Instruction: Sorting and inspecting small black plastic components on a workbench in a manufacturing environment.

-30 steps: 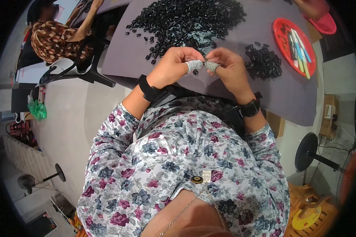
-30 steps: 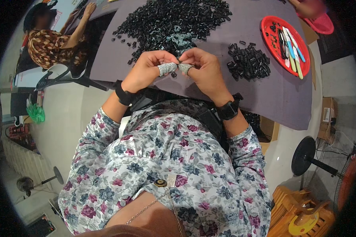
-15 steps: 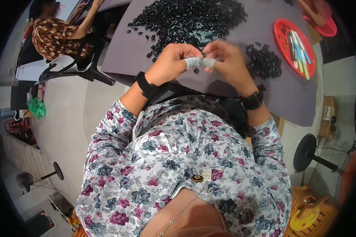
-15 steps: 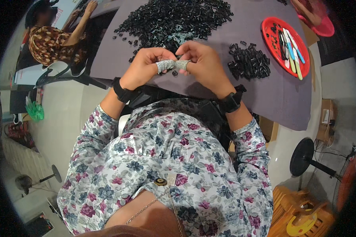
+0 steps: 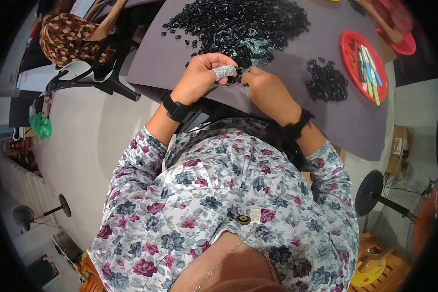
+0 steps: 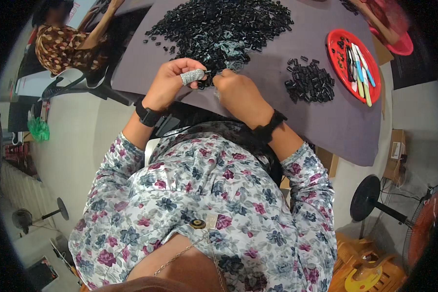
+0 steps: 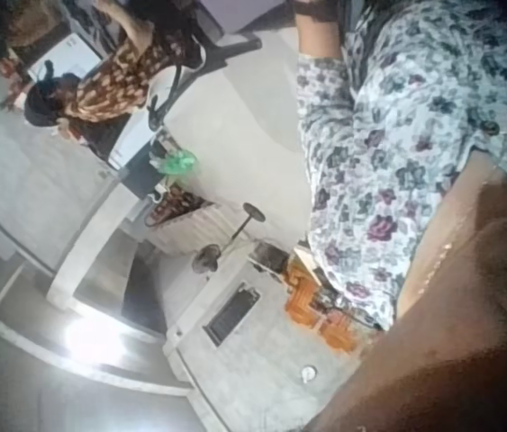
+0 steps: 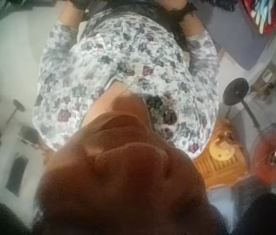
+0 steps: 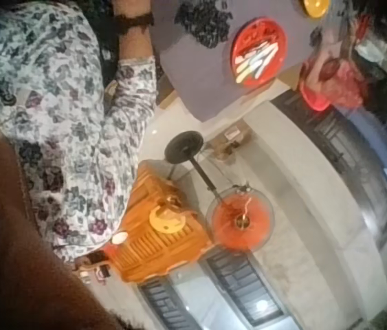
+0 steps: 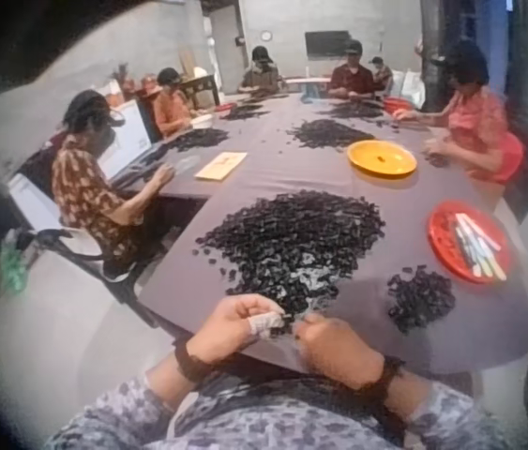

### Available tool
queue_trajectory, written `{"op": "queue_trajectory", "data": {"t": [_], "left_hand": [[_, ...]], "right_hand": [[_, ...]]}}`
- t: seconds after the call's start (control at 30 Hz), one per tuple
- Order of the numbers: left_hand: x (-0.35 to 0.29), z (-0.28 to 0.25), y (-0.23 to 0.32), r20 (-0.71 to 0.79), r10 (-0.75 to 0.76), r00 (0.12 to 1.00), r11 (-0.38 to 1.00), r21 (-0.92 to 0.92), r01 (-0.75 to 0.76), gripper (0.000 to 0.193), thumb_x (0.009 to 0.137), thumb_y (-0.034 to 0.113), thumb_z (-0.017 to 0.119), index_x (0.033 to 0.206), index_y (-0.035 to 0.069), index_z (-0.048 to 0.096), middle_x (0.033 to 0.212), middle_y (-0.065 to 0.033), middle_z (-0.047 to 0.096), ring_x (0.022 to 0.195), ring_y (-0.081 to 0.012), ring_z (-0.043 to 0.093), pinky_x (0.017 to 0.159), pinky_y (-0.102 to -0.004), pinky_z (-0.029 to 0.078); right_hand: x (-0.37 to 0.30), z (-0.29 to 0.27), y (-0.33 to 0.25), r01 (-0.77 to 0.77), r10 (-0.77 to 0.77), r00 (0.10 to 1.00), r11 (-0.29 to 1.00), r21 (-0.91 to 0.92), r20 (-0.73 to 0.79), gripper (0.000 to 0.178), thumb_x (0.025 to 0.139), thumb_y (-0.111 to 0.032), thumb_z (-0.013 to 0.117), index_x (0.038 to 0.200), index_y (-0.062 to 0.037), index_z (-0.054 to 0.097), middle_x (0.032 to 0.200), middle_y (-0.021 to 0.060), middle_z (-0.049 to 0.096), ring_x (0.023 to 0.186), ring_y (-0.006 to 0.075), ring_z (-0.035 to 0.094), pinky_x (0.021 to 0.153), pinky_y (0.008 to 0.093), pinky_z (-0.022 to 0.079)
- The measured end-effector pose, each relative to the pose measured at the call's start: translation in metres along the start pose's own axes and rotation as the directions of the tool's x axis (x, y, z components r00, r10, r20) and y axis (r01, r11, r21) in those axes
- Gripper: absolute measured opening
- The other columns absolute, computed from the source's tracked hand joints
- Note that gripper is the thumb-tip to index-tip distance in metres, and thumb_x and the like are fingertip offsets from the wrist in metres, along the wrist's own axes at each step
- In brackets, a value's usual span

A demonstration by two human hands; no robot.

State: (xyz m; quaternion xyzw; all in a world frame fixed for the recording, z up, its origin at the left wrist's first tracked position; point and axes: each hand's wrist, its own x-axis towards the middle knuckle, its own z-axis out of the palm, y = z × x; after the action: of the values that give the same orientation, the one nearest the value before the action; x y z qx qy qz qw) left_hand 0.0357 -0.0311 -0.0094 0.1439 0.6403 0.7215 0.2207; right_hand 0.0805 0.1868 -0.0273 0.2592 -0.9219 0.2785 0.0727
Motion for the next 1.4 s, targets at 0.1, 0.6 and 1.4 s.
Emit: {"op": "queue_trajectory", "data": {"t": [0.1,0.6,1.4], "left_hand": [[0.001,-0.003,-0.002,-0.007,-0.022,1.0,0.999,0.023,0.022,0.013,0.097,0.002,0.063,0.107,0.0,0.072,0.095,-0.0038,0.074,0.078,-0.0047,0.063,0.069,-0.0186,0.05],[0.003,0.016,0.0,0.077,-0.025,0.997,0.995,0.097,0.018,0.017,0.096,0.0,0.062,0.111,-0.001,0.071,0.098,-0.004,0.074,0.083,-0.0057,0.065,0.072,-0.0194,0.052],[0.013,0.018,0.006,0.39,-0.112,0.914,0.994,0.037,0.106,0.041,0.089,-0.009,0.062,0.13,0.0,0.059,0.093,-0.0028,0.074,0.075,-0.0045,0.064,0.069,-0.0189,0.05]], "right_hand": [[-0.002,-0.003,-0.003,-0.056,0.056,0.998,0.997,0.052,0.012,0.022,0.075,0.009,0.064,0.095,-0.0021,0.065,0.091,0.0151,0.063,0.091,0.0378,0.065,0.077,0.0439,0.052],[-0.019,-0.026,0.009,-0.205,0.408,0.911,0.331,0.921,0.056,0.01,0.095,0.002,0.064,0.105,0.0021,0.067,0.097,0.0063,0.071,0.081,0.0109,0.071,0.066,0.0227,0.057],[-0.023,-0.037,0.005,-0.339,0.143,0.94,0.307,0.889,0.31,0.022,0.091,0.004,0.069,0.113,0.0023,0.068,0.087,0.0016,0.066,0.075,0.0106,0.069,0.066,0.0262,0.06]]}}
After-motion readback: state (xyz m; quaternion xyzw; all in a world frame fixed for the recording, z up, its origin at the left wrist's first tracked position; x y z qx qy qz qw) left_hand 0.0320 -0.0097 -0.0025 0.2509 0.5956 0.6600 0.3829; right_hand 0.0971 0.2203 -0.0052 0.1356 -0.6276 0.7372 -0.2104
